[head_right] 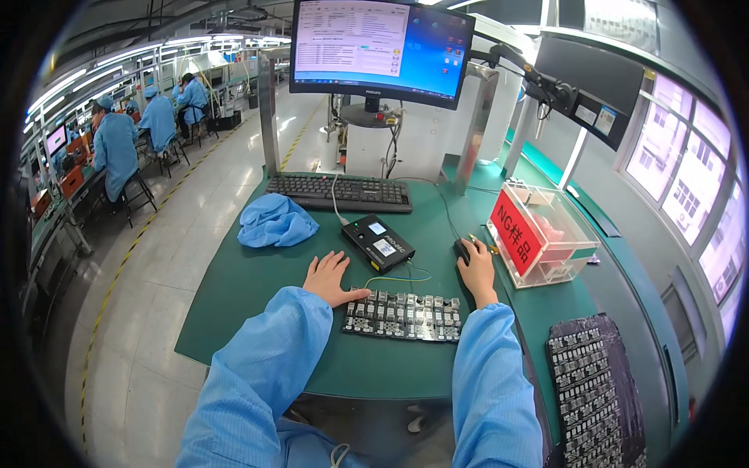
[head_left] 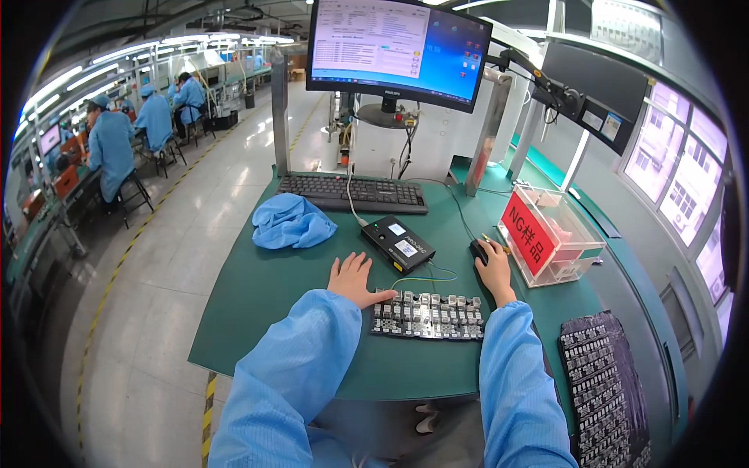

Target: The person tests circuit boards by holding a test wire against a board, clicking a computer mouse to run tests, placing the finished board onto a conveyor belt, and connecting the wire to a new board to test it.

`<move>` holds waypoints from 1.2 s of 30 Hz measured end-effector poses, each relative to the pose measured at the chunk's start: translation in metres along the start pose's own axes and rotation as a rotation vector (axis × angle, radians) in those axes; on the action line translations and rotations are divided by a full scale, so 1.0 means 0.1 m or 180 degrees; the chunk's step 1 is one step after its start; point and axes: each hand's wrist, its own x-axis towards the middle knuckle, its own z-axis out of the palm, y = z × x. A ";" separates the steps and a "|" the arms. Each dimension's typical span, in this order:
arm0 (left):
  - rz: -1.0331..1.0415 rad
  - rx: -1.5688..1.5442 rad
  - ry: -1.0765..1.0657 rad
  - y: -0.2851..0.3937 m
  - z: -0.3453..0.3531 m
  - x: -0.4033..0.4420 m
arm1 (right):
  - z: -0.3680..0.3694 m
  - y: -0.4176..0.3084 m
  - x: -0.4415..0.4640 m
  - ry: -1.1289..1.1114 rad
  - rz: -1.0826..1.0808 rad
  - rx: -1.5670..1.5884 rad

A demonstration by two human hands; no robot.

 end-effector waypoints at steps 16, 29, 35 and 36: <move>0.0083 0.0021 0.0097 -0.03 0.05 0.01 | 0.05 0.07 0.02 0.0034 -0.0187 -0.0086; 0.0000 0.0060 -0.0014 0.01 -0.03 -0.01 | 0.02 0.04 0.00 0.0028 -0.0157 -0.0088; -0.0023 0.0059 0.0026 0.01 -0.03 -0.02 | 0.03 0.05 0.00 0.0090 -0.0227 -0.0113; -0.0023 0.0045 0.0042 0.01 -0.02 -0.02 | 0.02 0.04 0.00 0.0055 -0.0179 -0.0086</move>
